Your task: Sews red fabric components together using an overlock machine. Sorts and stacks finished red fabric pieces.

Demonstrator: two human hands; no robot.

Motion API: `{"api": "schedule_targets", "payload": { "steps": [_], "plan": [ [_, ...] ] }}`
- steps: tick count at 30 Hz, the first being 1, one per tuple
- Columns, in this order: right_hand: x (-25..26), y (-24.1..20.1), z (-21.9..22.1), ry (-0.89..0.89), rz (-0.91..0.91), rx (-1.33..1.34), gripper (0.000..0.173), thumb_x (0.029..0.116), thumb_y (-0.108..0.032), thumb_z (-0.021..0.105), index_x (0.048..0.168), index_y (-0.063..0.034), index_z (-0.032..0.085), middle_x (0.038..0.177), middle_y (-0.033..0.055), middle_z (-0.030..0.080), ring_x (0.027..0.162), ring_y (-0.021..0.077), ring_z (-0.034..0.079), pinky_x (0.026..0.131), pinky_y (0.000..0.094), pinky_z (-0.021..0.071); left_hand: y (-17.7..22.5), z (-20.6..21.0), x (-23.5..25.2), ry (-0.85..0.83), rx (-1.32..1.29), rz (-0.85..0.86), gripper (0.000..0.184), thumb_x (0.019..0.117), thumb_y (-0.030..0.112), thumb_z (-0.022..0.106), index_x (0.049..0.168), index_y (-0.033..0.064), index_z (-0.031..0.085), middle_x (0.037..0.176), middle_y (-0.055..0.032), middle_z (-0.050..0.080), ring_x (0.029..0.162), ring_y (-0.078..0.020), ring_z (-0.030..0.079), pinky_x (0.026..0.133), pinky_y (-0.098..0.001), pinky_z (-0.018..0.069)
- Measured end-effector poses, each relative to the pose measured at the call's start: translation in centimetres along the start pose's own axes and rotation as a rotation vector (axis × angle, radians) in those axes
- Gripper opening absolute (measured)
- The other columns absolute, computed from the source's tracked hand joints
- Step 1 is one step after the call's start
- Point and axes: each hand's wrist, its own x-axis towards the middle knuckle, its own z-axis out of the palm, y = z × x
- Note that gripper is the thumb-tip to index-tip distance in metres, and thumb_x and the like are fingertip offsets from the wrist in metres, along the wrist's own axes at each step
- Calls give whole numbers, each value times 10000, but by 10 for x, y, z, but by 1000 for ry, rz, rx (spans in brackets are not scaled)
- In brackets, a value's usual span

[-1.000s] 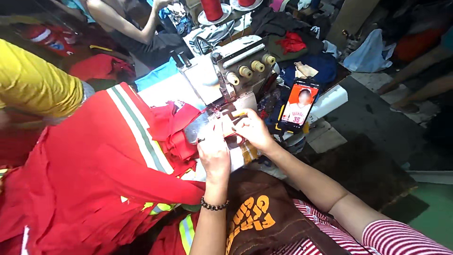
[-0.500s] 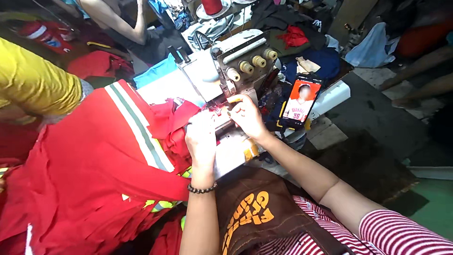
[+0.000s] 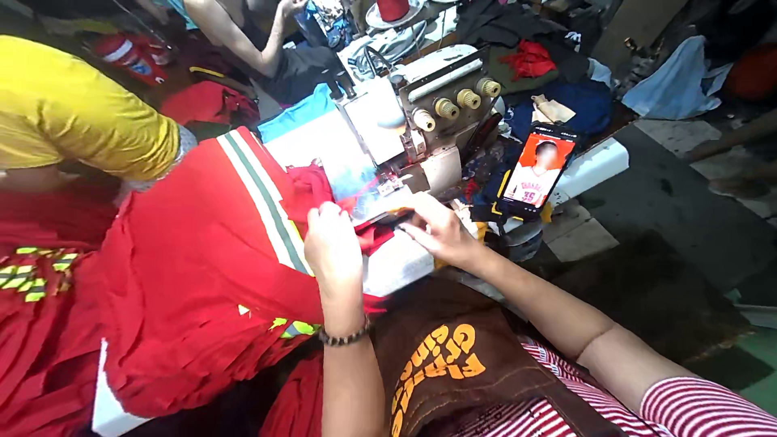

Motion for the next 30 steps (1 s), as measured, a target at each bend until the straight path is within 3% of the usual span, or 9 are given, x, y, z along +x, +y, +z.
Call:
{"api": "schedule_targets", "payload": {
  "steps": [3, 5, 9, 15, 18, 22, 25, 27, 30],
  "plan": [
    [-1, -5, 5, -191, -217, 51, 378, 905, -5, 716, 1276, 34, 649, 1167, 178, 681, 849, 169, 695, 780, 324, 609, -5, -9, -41, -33, -82, 81, 214, 996, 165, 619, 1054, -20, 709, 1003, -221, 698, 885, -380, 700, 768, -604, 554],
    [-2, -3, 4, -314, -290, 36, 349, 943, -14, 681, 1288, 28, 647, 1206, 159, 695, 989, 185, 707, 909, 333, 589, -8, -8, -62, -88, -192, 196, 198, 971, 173, 642, 1016, 9, 743, 956, -139, 738, 855, -255, 721, 777, -484, 588],
    [-9, 24, -8, -285, -292, -103, 155, 941, 4, 656, 1060, -11, 755, 1022, 122, 731, 990, 204, 710, 894, 347, 586, -15, 7, -77, -269, -462, 234, 252, 987, 258, 644, 1137, 85, 747, 1026, -10, 757, 827, -30, 697, 773, -228, 581],
    [-7, 35, -50, -27, 74, -340, 247, 903, 80, 636, 1102, -19, 743, 1104, 144, 707, 1002, 267, 700, 891, 447, 587, -21, 44, -76, -334, -906, 54, 215, 1022, 80, 527, 1068, -37, 702, 1009, -82, 755, 928, -122, 733, 857, -303, 609],
    [-20, 11, -44, -134, -75, -271, 190, 909, 48, 642, 1045, -18, 758, 1037, 134, 722, 1012, 233, 695, 927, 390, 578, -21, 57, -77, -379, -1157, -81, 325, 1081, 144, 431, 1188, -65, 655, 1080, -119, 743, 993, -184, 718, 878, -347, 594],
    [-42, -32, -15, -506, -427, 41, 119, 934, 13, 652, 972, -31, 755, 930, 115, 734, 913, 241, 714, 856, 401, 574, -11, 38, -98, -324, -1400, -254, 232, 1061, 53, 443, 1019, 36, 670, 893, -10, 755, 815, -90, 723, 745, -267, 612],
    [-30, -53, -8, -536, -446, 184, 148, 901, 15, 701, 1034, -7, 761, 1026, 116, 749, 986, 211, 717, 906, 360, 567, -18, 16, -126, -222, -1066, -172, 150, 996, 52, 532, 941, 43, 671, 773, 52, 709, 694, -13, 673, 660, -214, 587],
    [-17, -58, 3, -461, -434, 234, 142, 926, 7, 674, 1043, 18, 753, 994, 129, 743, 980, 218, 704, 920, 361, 541, -32, -1, -149, -288, -706, 51, 219, 1008, 116, 531, 1008, -13, 708, 758, 23, 681, 676, -15, 644, 682, -238, 574],
    [-11, -52, 31, -587, -486, 146, 182, 977, -123, 637, 1068, -43, 773, 1056, 93, 763, 1141, 241, 681, 1114, 476, 413, -41, -34, -182, -433, -685, 280, 259, 1050, 98, 485, 1120, 3, 716, 750, 25, 668, 602, 6, 591, 585, -200, 540]
  ]
}}
